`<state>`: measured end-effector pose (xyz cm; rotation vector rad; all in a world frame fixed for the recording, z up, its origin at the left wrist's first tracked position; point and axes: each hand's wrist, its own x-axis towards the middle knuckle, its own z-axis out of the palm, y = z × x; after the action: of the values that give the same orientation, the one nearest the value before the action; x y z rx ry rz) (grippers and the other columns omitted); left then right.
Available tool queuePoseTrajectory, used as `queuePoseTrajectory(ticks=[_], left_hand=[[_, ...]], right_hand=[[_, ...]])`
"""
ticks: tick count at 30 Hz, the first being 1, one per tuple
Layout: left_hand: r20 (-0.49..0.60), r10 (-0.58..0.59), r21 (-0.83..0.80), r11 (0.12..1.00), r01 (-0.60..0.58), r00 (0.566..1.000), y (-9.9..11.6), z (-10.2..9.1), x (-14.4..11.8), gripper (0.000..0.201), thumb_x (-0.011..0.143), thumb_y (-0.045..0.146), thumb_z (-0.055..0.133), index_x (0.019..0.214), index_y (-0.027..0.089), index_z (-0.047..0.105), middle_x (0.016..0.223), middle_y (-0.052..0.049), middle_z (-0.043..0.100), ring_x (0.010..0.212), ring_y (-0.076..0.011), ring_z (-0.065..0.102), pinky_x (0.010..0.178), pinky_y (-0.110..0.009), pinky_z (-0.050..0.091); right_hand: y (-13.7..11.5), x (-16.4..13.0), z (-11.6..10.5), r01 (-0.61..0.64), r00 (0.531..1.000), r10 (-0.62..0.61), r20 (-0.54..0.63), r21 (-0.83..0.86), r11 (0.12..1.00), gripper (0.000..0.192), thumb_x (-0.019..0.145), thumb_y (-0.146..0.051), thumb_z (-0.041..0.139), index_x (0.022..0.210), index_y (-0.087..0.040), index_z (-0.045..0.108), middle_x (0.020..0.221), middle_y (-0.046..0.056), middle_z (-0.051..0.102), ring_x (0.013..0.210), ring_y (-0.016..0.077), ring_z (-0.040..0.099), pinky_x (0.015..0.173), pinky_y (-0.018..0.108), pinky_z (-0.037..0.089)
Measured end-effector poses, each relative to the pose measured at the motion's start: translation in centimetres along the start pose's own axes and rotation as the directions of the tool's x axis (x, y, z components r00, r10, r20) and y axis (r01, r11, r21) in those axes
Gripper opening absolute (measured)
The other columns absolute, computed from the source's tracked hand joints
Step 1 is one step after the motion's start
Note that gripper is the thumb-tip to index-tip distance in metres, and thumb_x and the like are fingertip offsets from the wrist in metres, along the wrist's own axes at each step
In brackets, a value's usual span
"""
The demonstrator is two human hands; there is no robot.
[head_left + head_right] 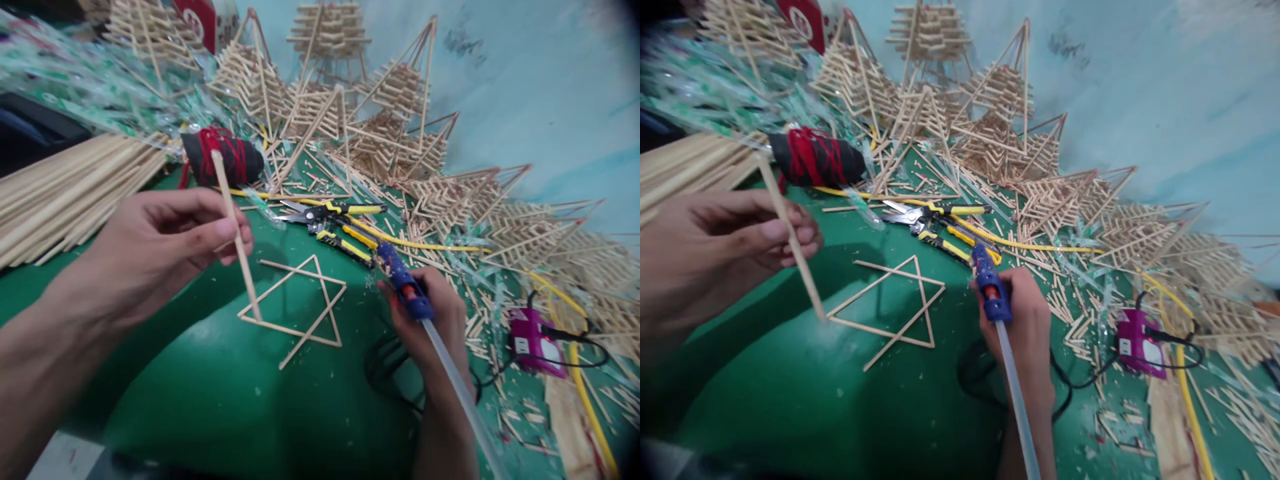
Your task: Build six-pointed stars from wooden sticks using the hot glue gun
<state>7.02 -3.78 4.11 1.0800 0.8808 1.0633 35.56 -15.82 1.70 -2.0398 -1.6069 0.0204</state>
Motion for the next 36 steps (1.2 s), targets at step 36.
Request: queuePoseTrajectory(ticks=[36], left_hand=[[0.022, -0.058, 0.723, 0.691, 0.024, 0.998, -4.5, 0.3, -5.2, 0.011, 0.089, 0.03, 0.07, 0.084, 0.026, 0.08, 0.079, 0.005, 0.074, 0.061, -0.0078, 0.057, 0.056, -0.021, 0.04]], right_hand=[[-4.3, -1.0, -0.1, 0.025, 0.963, -0.14, 0.23, 0.441, 0.897, 0.024, 0.079, -0.017, 0.073, 0.07, -0.023, 0.052, 0.06, -0.009, 0.052, 0.05, 0.0074, 0.047, 0.049, 0.02, 0.039]])
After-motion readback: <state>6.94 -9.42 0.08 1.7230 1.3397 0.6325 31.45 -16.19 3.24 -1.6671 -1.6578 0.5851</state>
